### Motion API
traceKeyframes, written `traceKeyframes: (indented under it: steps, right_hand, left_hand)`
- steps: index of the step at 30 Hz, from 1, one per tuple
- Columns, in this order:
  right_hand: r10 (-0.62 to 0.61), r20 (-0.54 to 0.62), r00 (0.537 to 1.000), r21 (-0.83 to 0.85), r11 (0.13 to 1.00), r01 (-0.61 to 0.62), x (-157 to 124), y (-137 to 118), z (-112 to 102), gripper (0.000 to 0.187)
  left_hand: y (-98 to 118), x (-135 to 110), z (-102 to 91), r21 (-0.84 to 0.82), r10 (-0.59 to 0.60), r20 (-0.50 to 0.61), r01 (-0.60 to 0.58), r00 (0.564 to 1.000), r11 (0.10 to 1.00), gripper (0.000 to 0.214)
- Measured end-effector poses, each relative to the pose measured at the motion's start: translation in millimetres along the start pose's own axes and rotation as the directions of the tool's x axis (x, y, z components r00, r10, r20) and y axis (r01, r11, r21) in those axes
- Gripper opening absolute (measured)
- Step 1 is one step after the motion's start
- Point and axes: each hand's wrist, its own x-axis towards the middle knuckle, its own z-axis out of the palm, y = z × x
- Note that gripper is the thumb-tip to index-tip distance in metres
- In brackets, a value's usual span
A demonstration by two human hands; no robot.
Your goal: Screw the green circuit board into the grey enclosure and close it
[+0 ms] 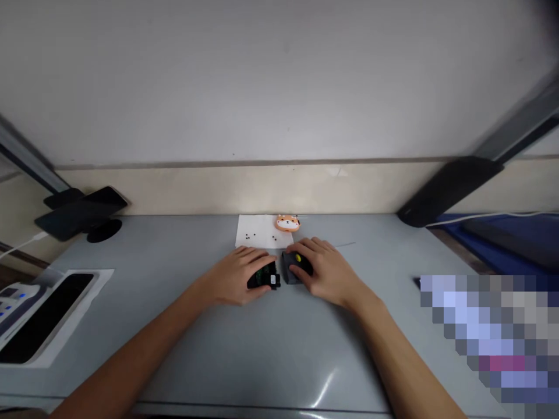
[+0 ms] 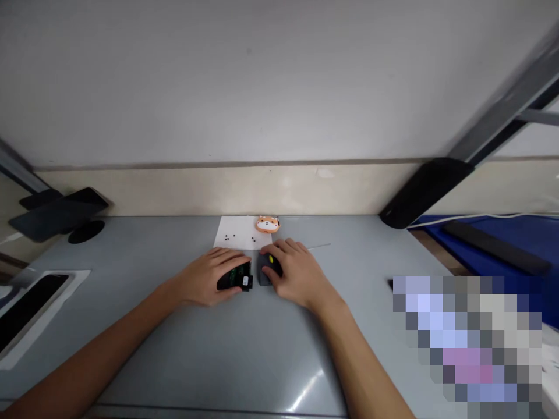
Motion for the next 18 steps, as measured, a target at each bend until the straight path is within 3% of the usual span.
traceKeyframes:
  steps: [4, 7, 9, 11, 14, 18]
  right_hand:
    - [0.017, -0.004, 1.0, 0.02, 1.0, -0.017, -2, 9, -5, 0.026]
    - [0.056, -0.193, 0.98, 0.082, 0.996, -0.041, -3, 7, -15, 0.022]
    - [0.171, -0.402, 0.9, 0.173, 0.979, -0.108, -1, -1, -28, 0.019]
    - [0.321, -0.542, 0.777, 0.249, 0.944, -0.216, 7, -10, -43, 0.018]
    - [0.387, -0.581, 0.716, 0.253, 0.922, -0.293, 28, -19, -54, 0.025]
    - [0.498, -0.545, 0.675, 0.417, 0.859, -0.298, 54, -15, -34, 0.036]
  left_hand:
    - [-4, -7, 4.6, -0.076, -0.018, -0.024, 0.017, 1.0, 0.997, 0.059]
    - [-5, -10, 3.3, -0.122, -0.054, -0.046, 0.048, 0.997, 0.991, 0.06]
    - [-5, -10, 2.5, -0.137, -0.062, -0.047, 0.055, 0.997, 0.989, 0.06]
    - [-5, -10, 2.7, -0.15, -0.053, -0.05, 0.045, 0.997, 0.988, 0.06]
    - [-4, -9, 4.5, -0.164, -0.036, -0.077, 0.023, 0.996, 0.986, 0.058]
    - [-4, -9, 7.1, -0.188, -0.059, -0.1, 0.039, 0.993, 0.981, 0.054]
